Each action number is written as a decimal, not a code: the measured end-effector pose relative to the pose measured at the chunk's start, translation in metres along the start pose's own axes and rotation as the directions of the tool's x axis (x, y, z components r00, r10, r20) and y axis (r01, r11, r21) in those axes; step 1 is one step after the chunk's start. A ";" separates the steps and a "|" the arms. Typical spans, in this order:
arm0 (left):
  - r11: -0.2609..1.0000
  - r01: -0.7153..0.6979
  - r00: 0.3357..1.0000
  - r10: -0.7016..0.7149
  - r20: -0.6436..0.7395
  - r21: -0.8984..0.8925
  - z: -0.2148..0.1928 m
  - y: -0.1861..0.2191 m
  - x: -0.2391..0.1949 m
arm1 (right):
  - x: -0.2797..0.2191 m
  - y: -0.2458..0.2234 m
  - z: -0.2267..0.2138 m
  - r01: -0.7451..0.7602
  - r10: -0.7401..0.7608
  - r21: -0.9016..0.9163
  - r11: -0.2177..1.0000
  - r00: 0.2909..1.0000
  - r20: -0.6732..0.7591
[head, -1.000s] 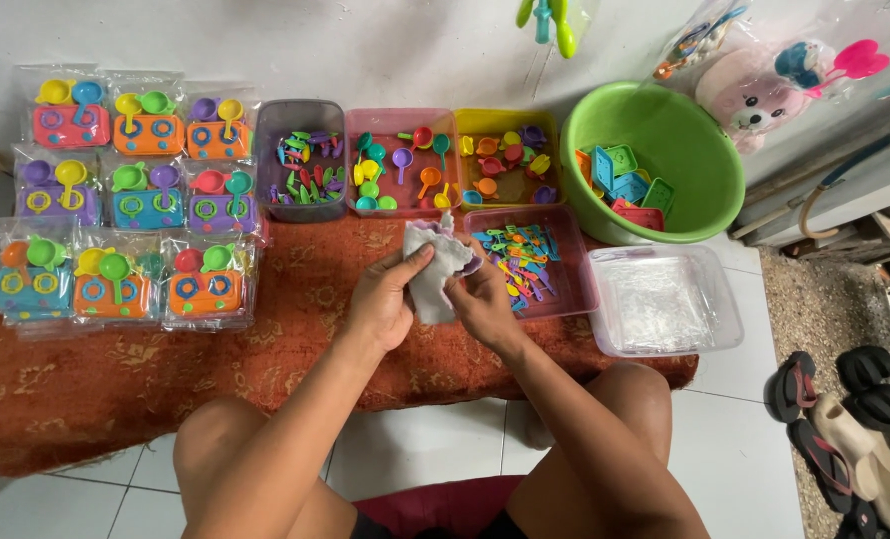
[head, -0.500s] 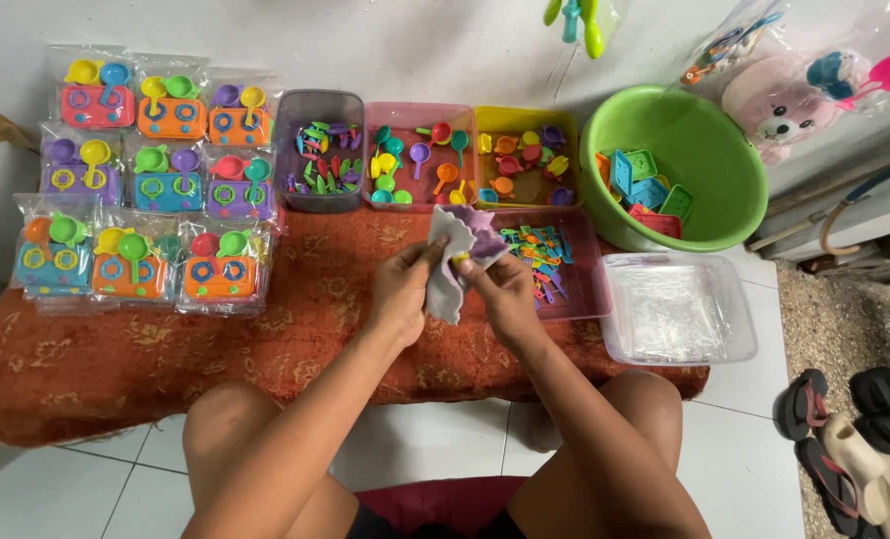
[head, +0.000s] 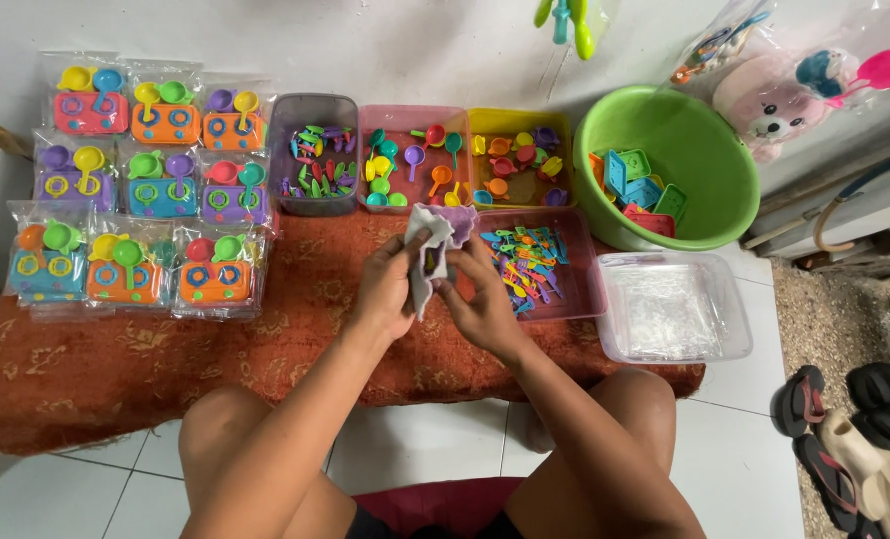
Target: The person sits on the floor and wipes colorful plastic toys with a cloth. They pick up a green toy from a green basin, wipe it thoroughly, and place it on the table. They also handle a purple toy and wipe it with the cloth.
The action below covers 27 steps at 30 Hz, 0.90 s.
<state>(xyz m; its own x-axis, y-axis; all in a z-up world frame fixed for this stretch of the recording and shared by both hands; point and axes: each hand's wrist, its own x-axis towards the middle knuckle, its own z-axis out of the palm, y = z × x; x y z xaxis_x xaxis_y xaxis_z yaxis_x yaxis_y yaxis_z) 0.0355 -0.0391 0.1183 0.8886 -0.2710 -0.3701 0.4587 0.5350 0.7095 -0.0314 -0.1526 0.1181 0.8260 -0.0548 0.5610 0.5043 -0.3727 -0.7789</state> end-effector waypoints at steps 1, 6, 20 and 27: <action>1.000 0.002 1.000 -0.002 0.001 0.000 0.002 0.001 -0.004 | -0.003 0.008 0.001 -0.001 0.001 -0.002 1.000 1.000 -0.001; 0.988 -0.090 0.996 0.087 0.027 0.125 -0.006 -0.012 -0.002 | -0.010 0.031 -0.005 0.240 -0.232 -0.524 0.817 0.969 0.083; 0.990 0.123 0.986 -0.115 0.123 -0.065 0.001 0.006 -0.016 | -0.010 0.017 0.011 -0.310 0.509 0.752 0.581 0.860 -0.039; 0.992 0.106 0.988 -0.096 0.123 -0.075 0.005 -0.012 -0.011 | -0.013 0.027 0.006 -0.319 0.643 0.821 0.474 0.762 -0.075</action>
<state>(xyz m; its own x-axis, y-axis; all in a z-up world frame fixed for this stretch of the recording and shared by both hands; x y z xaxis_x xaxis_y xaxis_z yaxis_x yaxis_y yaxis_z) 0.0207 -0.0466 0.1168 0.8344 -0.4173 -0.3600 0.5483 0.5622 0.6191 -0.0273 -0.1560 0.0878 0.9348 -0.3513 -0.0526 0.1822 0.6011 -0.7781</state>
